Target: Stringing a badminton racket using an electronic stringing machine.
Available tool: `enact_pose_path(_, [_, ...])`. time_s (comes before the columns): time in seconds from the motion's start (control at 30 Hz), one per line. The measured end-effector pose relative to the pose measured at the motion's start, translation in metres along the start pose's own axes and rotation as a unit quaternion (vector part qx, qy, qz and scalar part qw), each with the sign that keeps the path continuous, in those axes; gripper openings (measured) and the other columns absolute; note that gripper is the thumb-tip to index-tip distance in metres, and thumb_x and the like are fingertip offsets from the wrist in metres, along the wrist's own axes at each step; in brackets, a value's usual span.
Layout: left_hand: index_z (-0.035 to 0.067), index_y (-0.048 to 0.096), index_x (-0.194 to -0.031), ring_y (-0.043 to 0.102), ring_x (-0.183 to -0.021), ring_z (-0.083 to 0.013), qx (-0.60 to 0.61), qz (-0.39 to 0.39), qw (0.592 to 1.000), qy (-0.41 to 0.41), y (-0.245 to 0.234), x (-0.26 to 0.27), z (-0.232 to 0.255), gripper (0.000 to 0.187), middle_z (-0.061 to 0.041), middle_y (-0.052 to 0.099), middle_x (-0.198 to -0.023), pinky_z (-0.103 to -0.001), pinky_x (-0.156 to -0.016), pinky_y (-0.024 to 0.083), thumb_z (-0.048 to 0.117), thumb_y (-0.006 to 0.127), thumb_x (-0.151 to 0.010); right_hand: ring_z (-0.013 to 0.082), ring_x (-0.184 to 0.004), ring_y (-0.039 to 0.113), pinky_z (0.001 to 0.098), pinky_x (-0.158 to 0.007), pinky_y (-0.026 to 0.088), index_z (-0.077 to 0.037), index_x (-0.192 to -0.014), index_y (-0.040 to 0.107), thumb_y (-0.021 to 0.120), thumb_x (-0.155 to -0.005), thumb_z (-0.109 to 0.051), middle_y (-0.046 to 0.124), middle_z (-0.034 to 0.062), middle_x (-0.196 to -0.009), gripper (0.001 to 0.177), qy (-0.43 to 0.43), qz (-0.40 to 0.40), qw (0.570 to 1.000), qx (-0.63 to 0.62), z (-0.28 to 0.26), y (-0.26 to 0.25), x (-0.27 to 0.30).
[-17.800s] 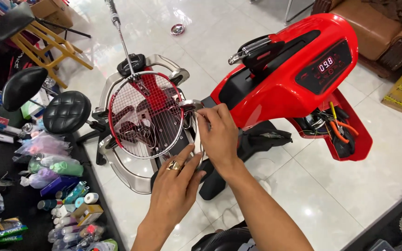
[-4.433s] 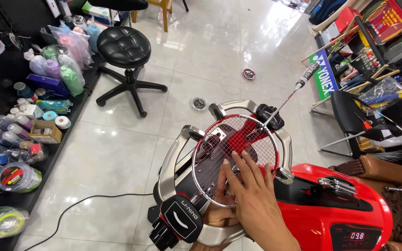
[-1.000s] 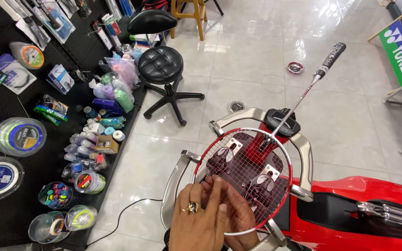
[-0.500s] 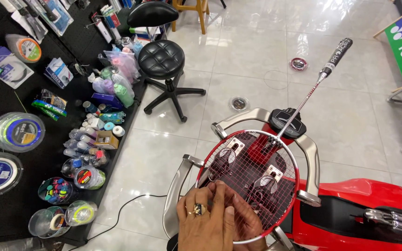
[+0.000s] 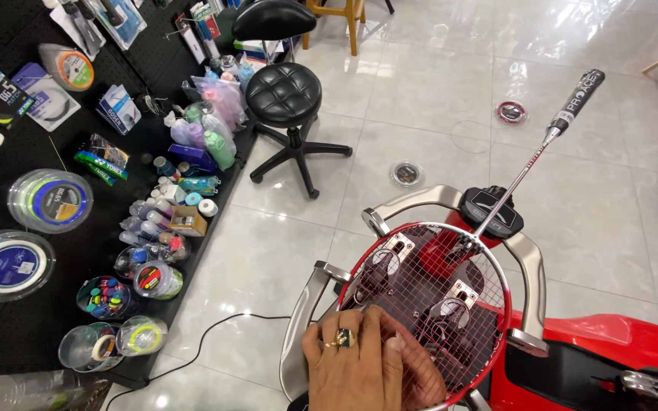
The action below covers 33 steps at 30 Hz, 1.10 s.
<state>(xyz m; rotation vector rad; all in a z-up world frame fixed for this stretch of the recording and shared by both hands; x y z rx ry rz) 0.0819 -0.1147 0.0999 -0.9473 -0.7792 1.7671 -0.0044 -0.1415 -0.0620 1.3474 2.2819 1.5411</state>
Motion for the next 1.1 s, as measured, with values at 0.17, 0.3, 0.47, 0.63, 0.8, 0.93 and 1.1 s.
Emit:
enact_pose_path(0.17, [-0.003,0.061,-0.125,0.049,-0.112,-0.0367,0.001,-0.020,0.999,-0.029,0.007,-0.001,-0.007,0.048,-0.020,0.057,-0.111,-0.059,-0.099,0.026,0.036,0.053,-0.096,0.0341,-0.141,0.050,0.0467,-0.117,0.036,0.002,-0.151,0.044,0.052,-0.095,-0.032,0.054,0.0223,-0.151,0.066,0.016,-0.004,1.000,0.026,-0.005,0.010,0.004])
enact_pose_path(0.3, [-0.002,0.062,-0.125,0.050,-0.113,-0.0362,-0.014,0.009,1.000,-0.017,0.006,0.004,-0.004,0.049,-0.020,0.058,-0.111,-0.059,-0.099,0.026,0.036,0.054,-0.095,0.0355,-0.143,0.046,0.0466,-0.119,0.033,0.004,-0.153,0.041,0.051,-0.098,-0.031,0.050,0.0233,-0.154,0.066,-0.015,-0.056,0.998,-0.003,-0.004,0.010,0.004])
enact_pose_path(0.47, [-0.001,0.065,-0.127,0.054,-0.112,-0.0292,-0.084,0.079,0.993,0.031,0.008,0.017,0.002,0.053,-0.015,0.060,-0.111,-0.056,-0.099,0.028,0.040,0.055,-0.095,0.0340,-0.142,0.046,0.0469,-0.120,0.032,0.006,-0.153,0.037,0.056,-0.094,-0.027,0.046,0.0233,-0.157,0.070,-0.017,-0.081,0.996,-0.024,0.005,-0.007,-0.009])
enact_pose_path(0.63, [-0.003,0.065,-0.128,0.054,-0.110,-0.0285,-0.100,0.077,0.991,0.039,0.012,0.019,0.003,0.058,-0.016,0.060,-0.110,-0.055,-0.098,0.028,0.043,0.056,-0.096,0.0352,-0.145,0.045,0.0472,-0.122,0.030,0.010,-0.153,0.036,0.060,-0.093,-0.023,0.044,0.0257,-0.157,0.073,-0.047,-0.134,0.990,-0.027,0.001,-0.005,-0.010])
enact_pose_path(0.8, [-0.005,0.064,-0.129,0.054,-0.109,-0.0287,-0.110,0.081,0.990,0.039,0.013,0.020,0.005,0.061,-0.016,0.060,-0.110,-0.054,-0.097,0.028,0.045,0.056,-0.095,0.0373,-0.147,0.042,0.0502,-0.124,0.028,0.011,-0.154,0.033,0.062,-0.095,-0.025,0.042,0.0251,-0.159,0.075,-0.064,-0.191,0.978,-0.057,0.000,0.005,-0.010])
enact_pose_path(0.93, [-0.006,0.063,-0.130,0.053,-0.108,-0.0288,-0.119,0.083,0.989,0.039,0.014,0.020,0.005,0.064,-0.016,0.060,-0.109,-0.054,-0.096,0.027,0.047,0.056,-0.095,0.0365,-0.146,0.042,0.0506,-0.123,0.031,0.009,-0.154,0.031,0.065,-0.095,-0.028,0.042,0.0240,-0.158,0.078,-0.062,-0.167,0.984,-0.032,0.002,0.002,-0.012])
enact_pose_path(1.1, [-0.007,0.061,-0.134,0.053,-0.111,-0.0287,-0.121,0.077,0.989,0.029,0.012,0.019,0.008,0.067,-0.016,0.059,-0.112,-0.053,-0.097,0.027,0.049,0.054,-0.097,0.0347,-0.142,0.045,0.0484,-0.119,0.034,0.006,-0.154,0.032,0.070,-0.090,-0.024,0.044,0.0232,-0.155,0.081,-0.049,-0.090,0.994,0.043,0.001,0.006,-0.011])
Point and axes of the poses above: each hand's wrist, its own x-axis away from the middle knuckle, its own y-axis out of the palm, z = x × y, the point moved 10 cm from there along -x, towards the middle knuckle
